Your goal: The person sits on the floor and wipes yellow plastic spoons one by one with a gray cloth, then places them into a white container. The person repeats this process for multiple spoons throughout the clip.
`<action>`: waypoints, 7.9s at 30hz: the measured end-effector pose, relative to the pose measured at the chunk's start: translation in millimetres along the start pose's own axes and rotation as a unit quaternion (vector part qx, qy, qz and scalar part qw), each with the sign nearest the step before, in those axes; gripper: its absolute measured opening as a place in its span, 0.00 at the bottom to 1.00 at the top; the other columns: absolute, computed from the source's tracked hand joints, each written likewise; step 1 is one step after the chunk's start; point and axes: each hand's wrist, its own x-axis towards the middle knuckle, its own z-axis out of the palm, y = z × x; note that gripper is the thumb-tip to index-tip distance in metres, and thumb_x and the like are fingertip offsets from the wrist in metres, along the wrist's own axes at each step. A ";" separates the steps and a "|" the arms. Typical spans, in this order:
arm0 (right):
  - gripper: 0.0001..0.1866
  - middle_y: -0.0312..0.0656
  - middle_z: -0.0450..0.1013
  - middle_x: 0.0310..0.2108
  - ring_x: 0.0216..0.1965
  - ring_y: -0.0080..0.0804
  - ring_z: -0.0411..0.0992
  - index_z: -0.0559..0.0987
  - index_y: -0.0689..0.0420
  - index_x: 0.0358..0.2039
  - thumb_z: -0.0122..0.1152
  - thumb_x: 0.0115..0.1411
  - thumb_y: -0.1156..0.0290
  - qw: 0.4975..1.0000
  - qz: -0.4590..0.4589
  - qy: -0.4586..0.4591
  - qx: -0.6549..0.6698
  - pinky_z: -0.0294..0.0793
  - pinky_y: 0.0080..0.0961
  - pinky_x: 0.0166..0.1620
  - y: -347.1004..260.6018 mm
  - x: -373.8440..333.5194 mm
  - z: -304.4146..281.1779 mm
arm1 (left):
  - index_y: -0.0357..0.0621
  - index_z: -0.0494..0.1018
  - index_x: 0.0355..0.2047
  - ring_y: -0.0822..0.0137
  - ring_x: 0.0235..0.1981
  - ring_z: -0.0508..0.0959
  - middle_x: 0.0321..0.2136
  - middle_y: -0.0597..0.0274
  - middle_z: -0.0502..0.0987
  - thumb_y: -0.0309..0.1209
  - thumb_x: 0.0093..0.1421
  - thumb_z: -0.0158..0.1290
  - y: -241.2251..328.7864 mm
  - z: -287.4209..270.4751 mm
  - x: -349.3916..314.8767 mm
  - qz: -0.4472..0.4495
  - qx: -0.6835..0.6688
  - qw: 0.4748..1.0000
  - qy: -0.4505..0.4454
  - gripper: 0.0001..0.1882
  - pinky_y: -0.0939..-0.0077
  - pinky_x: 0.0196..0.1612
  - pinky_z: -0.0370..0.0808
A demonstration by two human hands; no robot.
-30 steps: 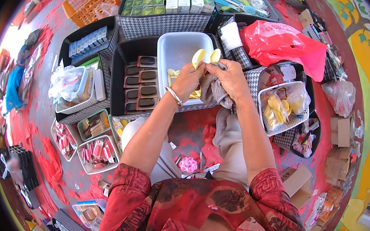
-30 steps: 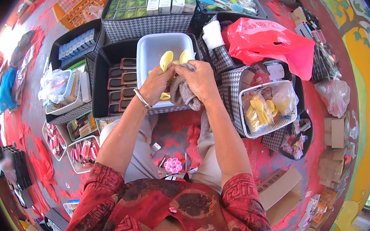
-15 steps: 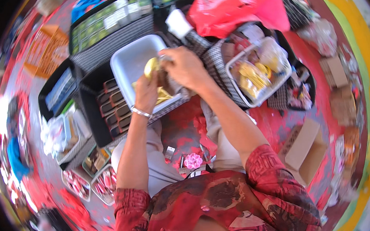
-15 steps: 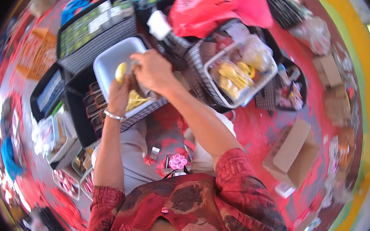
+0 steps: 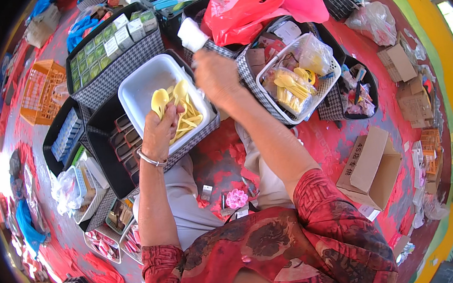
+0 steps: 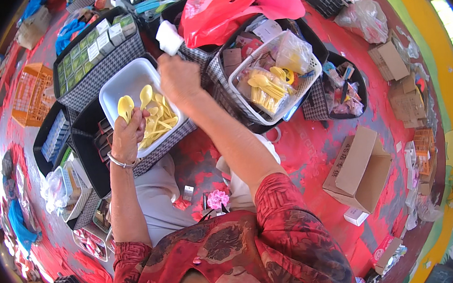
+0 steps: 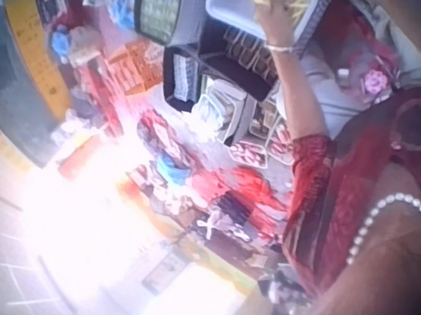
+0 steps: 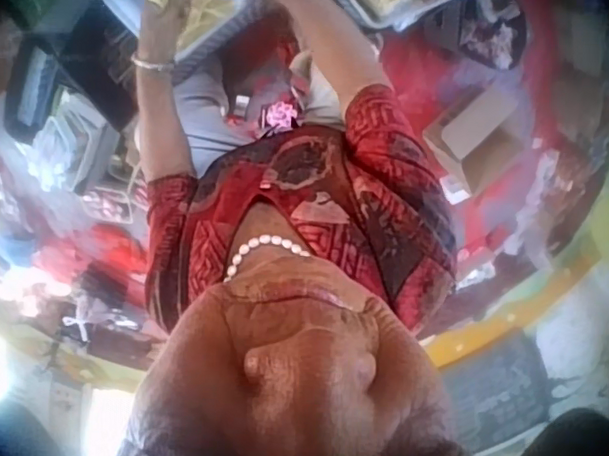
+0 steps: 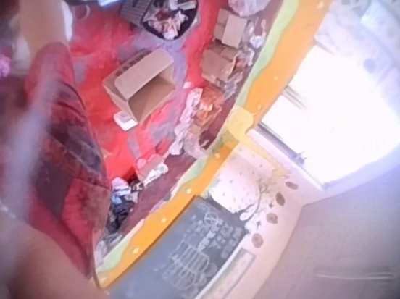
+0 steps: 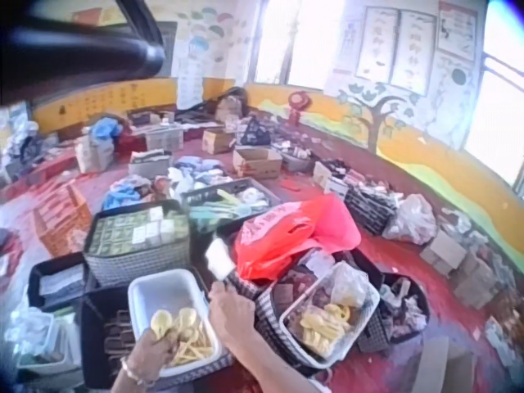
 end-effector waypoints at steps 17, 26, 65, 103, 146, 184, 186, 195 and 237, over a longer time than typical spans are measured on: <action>0.10 0.45 0.74 0.24 0.27 0.29 0.73 0.75 0.64 0.36 0.53 0.53 0.75 0.897 0.037 -0.162 0.410 0.70 0.23 0.33 -36.8 -17.0 8.1 | 0.43 0.66 0.30 0.84 0.13 0.54 0.17 0.72 0.60 0.35 0.64 0.42 -11.5 -18.3 6.0 -0.088 -0.426 0.898 -0.064 0.10 0.93 0.12 0.51; 0.13 0.35 0.71 0.21 0.23 0.18 0.66 0.78 0.64 0.27 0.59 0.53 0.65 0.871 0.131 -0.228 0.415 0.66 0.19 0.30 -27.4 -13.9 -11.7 | 0.41 0.67 0.34 0.70 0.32 0.72 0.31 0.61 0.71 0.34 0.64 0.41 -20.9 -14.2 19.1 0.012 -0.451 0.892 0.037 0.10 0.78 0.38 0.72; 0.10 0.37 0.72 0.25 0.27 0.20 0.67 0.77 0.64 0.28 0.57 0.53 0.68 0.749 0.157 -0.426 0.483 0.66 0.18 0.32 -51.7 -33.3 1.1 | 0.42 0.69 0.36 0.59 0.45 0.73 0.35 0.52 0.75 0.48 0.62 0.41 -7.5 -6.6 8.0 0.050 -0.401 0.914 -0.046 0.20 0.63 0.50 0.69; 0.22 0.53 0.73 0.22 0.27 0.49 0.73 0.77 0.63 0.20 0.60 0.47 0.52 0.951 -0.016 -0.165 0.260 0.71 0.39 0.33 -39.0 -17.6 -4.0 | 0.41 0.65 0.23 0.82 0.13 0.59 0.14 0.74 0.61 0.36 0.63 0.43 -15.2 -9.2 8.0 -0.044 0.065 0.997 0.016 0.14 0.84 0.14 0.53; 0.13 0.53 0.74 0.29 0.34 0.50 0.73 0.79 0.58 0.28 0.54 0.47 0.64 0.934 -0.077 -0.348 -0.007 0.72 0.40 0.38 -12.6 -6.7 107.6 | 0.38 0.70 0.28 0.83 0.09 0.51 0.10 0.78 0.54 0.24 0.55 0.45 7.7 -71.4 -9.9 0.059 -0.381 0.894 0.229 0.05 0.86 0.12 0.46; 0.14 0.40 0.73 0.29 0.30 0.27 0.71 0.74 0.56 0.36 0.63 0.50 0.67 0.767 0.158 -0.028 0.621 0.71 0.22 0.31 -26.2 17.3 -39.7 | 0.40 0.72 0.22 0.80 0.18 0.69 0.17 0.67 0.72 0.28 0.53 0.56 -0.8 -24.8 4.3 0.002 -0.154 0.984 0.092 0.06 0.87 0.20 0.61; 0.17 0.41 0.73 0.33 0.30 0.31 0.72 0.74 0.56 0.38 0.65 0.47 0.69 0.832 0.050 -0.012 0.553 0.72 0.23 0.34 -39.1 7.3 -25.4 | 0.40 0.72 0.23 0.80 0.18 0.69 0.17 0.67 0.72 0.28 0.53 0.55 0.2 -19.2 3.9 0.009 -0.127 0.990 0.068 0.06 0.88 0.20 0.61; 0.14 0.46 0.76 0.29 0.30 0.34 0.75 0.78 0.58 0.36 0.61 0.45 0.75 0.940 -0.005 -0.075 0.332 0.72 0.24 0.36 -30.4 1.8 -1.9 | 0.40 0.70 0.25 0.82 0.17 0.63 0.20 0.67 0.70 0.31 0.53 0.55 3.0 -20.2 -5.5 0.046 -0.102 0.993 0.026 0.08 0.91 0.18 0.54; 0.11 0.41 0.74 0.28 0.27 0.31 0.75 0.74 0.60 0.32 0.61 0.46 0.82 0.479 0.329 -0.098 0.808 0.77 0.29 0.33 16.7 27.2 -26.8 | 0.39 0.70 0.25 0.83 0.17 0.60 0.17 0.70 0.66 0.31 0.57 0.51 1.3 -26.9 -7.1 0.044 -0.037 0.998 0.023 0.08 0.88 0.20 0.58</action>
